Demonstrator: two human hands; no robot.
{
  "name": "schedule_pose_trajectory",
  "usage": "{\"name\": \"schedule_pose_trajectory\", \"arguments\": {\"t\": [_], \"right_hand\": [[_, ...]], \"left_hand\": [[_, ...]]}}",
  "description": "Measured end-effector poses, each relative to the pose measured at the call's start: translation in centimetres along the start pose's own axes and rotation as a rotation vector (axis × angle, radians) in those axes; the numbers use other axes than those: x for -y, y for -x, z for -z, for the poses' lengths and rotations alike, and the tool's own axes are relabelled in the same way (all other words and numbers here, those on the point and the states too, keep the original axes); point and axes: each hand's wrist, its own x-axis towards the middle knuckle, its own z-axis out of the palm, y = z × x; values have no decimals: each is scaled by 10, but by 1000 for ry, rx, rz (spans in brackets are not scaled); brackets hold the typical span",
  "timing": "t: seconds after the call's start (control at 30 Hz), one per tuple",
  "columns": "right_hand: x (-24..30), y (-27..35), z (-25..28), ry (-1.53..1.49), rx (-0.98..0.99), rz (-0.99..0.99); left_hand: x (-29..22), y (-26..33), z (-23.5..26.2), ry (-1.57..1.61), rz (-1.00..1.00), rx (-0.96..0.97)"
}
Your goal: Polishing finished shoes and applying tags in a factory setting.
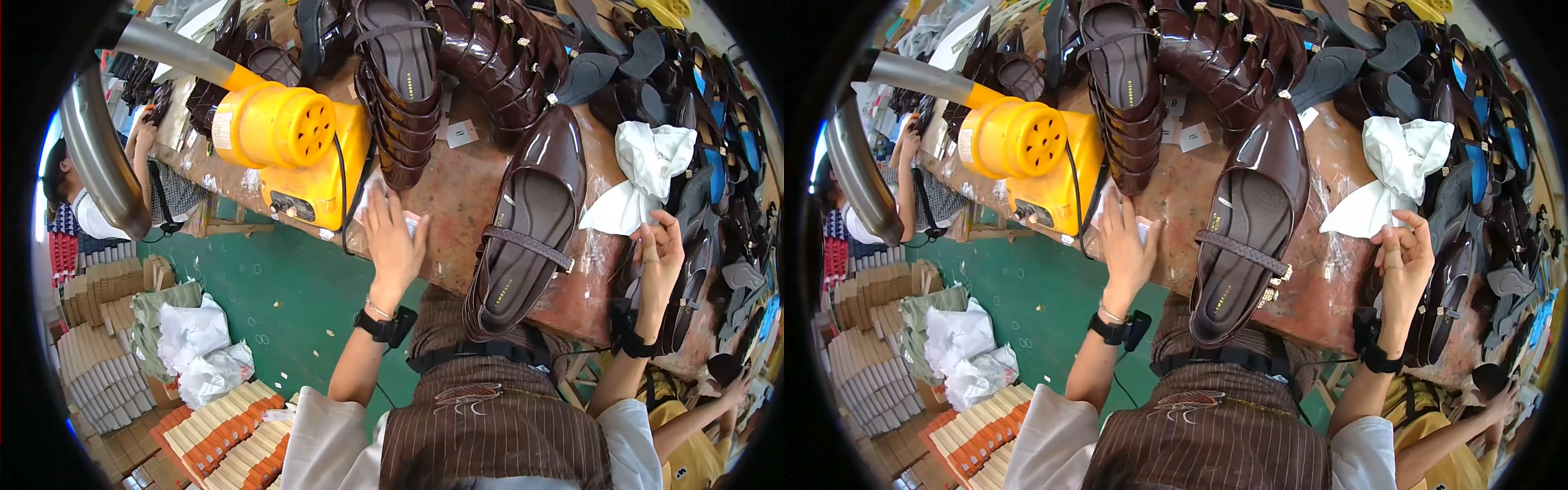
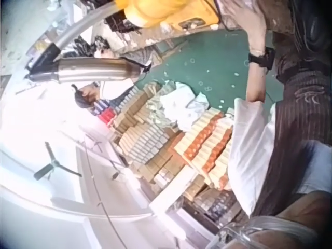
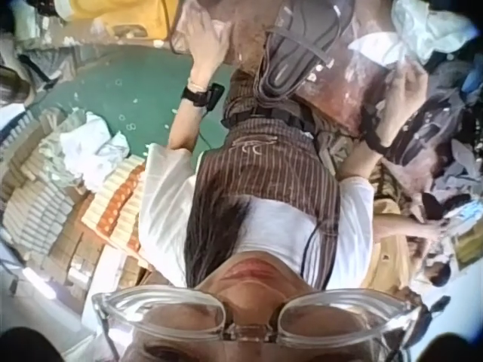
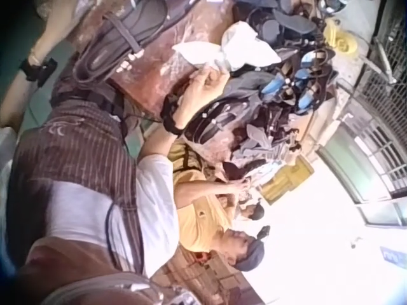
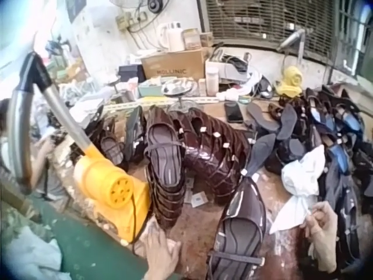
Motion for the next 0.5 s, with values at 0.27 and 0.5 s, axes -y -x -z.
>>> {"name": "schedule_pose_trajectory", "arguments": {"t": [0.27, 0.5], "right_hand": [[4, 8, 7, -16, 51, -89], [12, 17, 5, 11, 14, -73]], "left_hand": [[-25, 27, 11, 311, -101, 98], [-19, 32, 25, 132, 29, -53]]}}
